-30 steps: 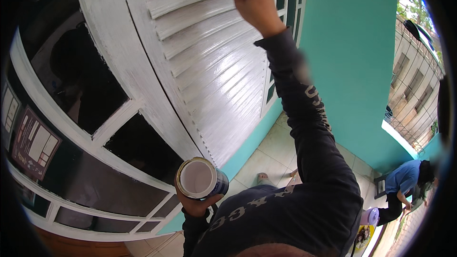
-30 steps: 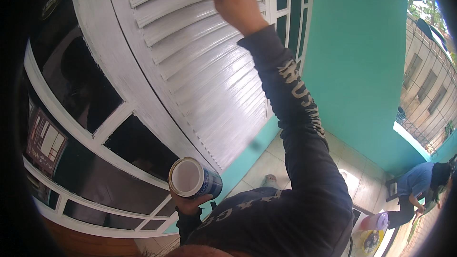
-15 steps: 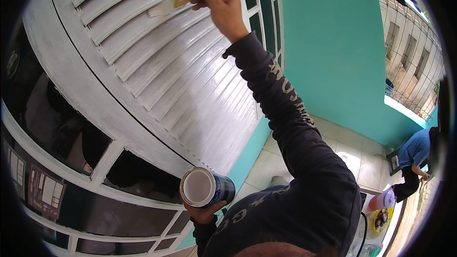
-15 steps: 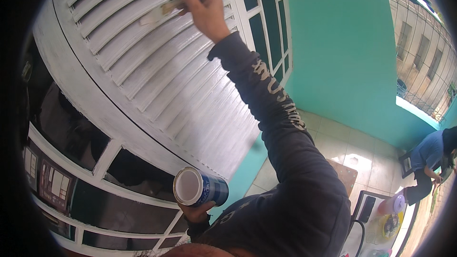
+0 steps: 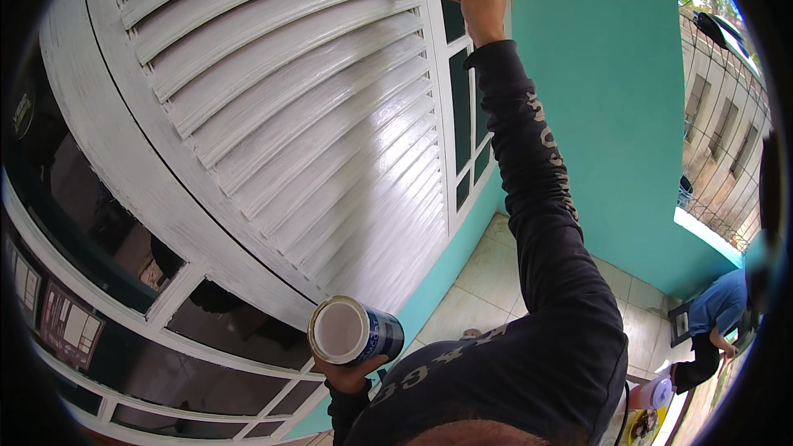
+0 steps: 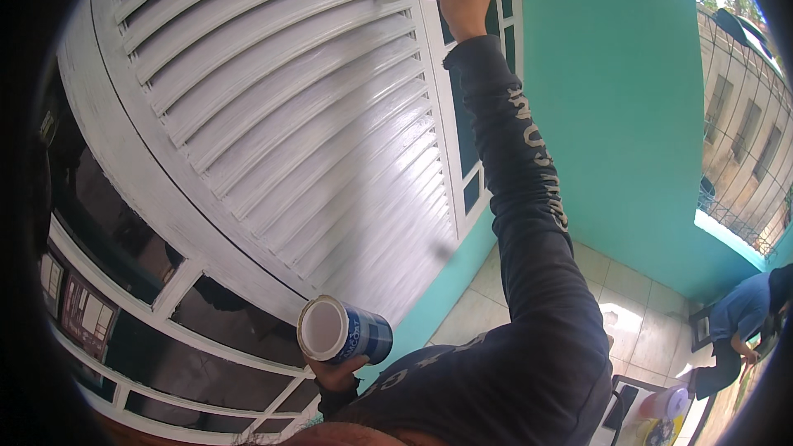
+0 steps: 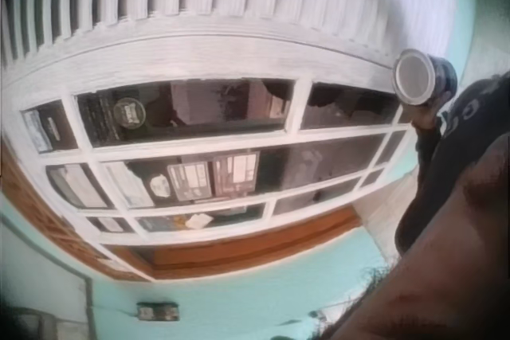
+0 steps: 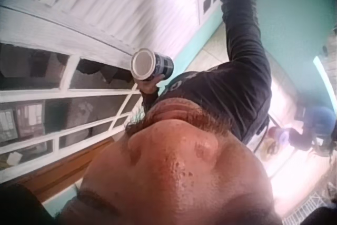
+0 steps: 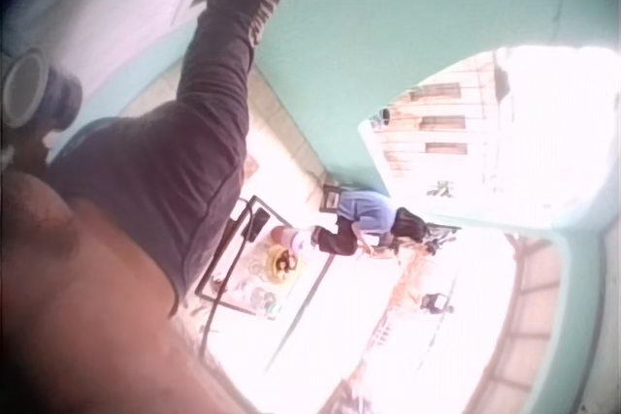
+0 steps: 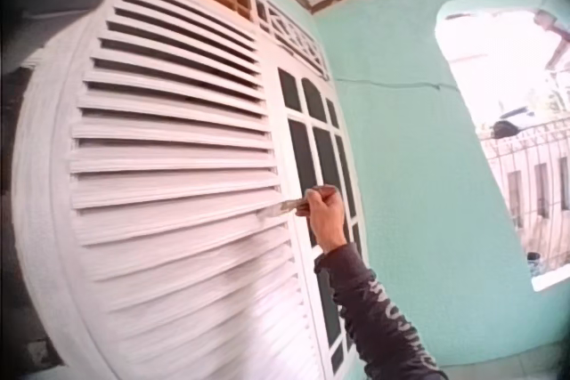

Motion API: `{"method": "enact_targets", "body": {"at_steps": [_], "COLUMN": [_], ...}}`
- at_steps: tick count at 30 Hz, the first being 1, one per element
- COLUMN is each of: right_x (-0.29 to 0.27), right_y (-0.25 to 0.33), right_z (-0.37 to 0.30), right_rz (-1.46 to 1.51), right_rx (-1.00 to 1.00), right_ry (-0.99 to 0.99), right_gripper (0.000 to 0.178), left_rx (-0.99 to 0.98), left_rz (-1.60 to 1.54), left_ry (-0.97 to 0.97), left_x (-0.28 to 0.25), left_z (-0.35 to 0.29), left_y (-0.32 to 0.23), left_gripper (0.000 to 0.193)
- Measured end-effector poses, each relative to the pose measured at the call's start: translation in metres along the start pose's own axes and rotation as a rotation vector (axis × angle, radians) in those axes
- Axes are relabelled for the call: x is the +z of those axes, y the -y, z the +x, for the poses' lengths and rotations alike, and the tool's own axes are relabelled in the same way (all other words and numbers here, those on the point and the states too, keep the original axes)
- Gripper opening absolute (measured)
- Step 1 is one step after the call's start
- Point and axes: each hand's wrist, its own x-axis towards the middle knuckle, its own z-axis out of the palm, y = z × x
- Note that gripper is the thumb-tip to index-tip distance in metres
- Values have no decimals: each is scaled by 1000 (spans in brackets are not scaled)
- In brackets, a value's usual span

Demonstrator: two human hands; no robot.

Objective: The person paints the white slats of a window shutter using a paintbrush and a paint can. They repeatedly dip the brush into the can and apply white paint to the slats in a systematic manner.

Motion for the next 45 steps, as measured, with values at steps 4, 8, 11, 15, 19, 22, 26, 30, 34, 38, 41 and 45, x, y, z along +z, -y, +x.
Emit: {"method": "enact_targets", "body": {"at_steps": [4,8,11,15,19,22,26,30,34,38,41,45], "right_x": [-5,-33,-20,13,57,85,83,85,64,85,121,162], "right_y": [-31,-30,-7,21,59,88,111,64,54,77,91,134], "right_z": [8,19,-6,-72,-139,-178,-201,-173,-162,-196,-229,-280], "right_rz": [32,-147,-254,-558,-427,-124,208,488,259,-139,-396,-176], "right_rx": [79,-17,-285,-742,-818,-709,-230,-16,-113,-403,-768,-776], "right_ry": [-27,-88,-25,314,387,432,416,287,48,-104,107,270], "right_gripper": [18,19,13,17,24,25,20,23,21,16,21,39], "left_rx": [0,-26,14,-19,-23,-12,52,32,57,62,53,61], "left_rz": [10,19,86,88,73,80,60,72,84,79,70,56], "left_ry": [58,105,77,121,170,189,135,148,96,55,48,-2], "left_x": [20,21,12,9,9,2,0,-17,-33,-43,-46,-51], "left_z": [14,19,17,21,25,22,14,5,-7,-15,-18,-25], "left_y": [-4,-5,1,3,-5,-11,-15,-15,-26,-37,-41,-43], "left_gripper": [111,111,110,107,108,105,98,97,96,97,98,98]}}
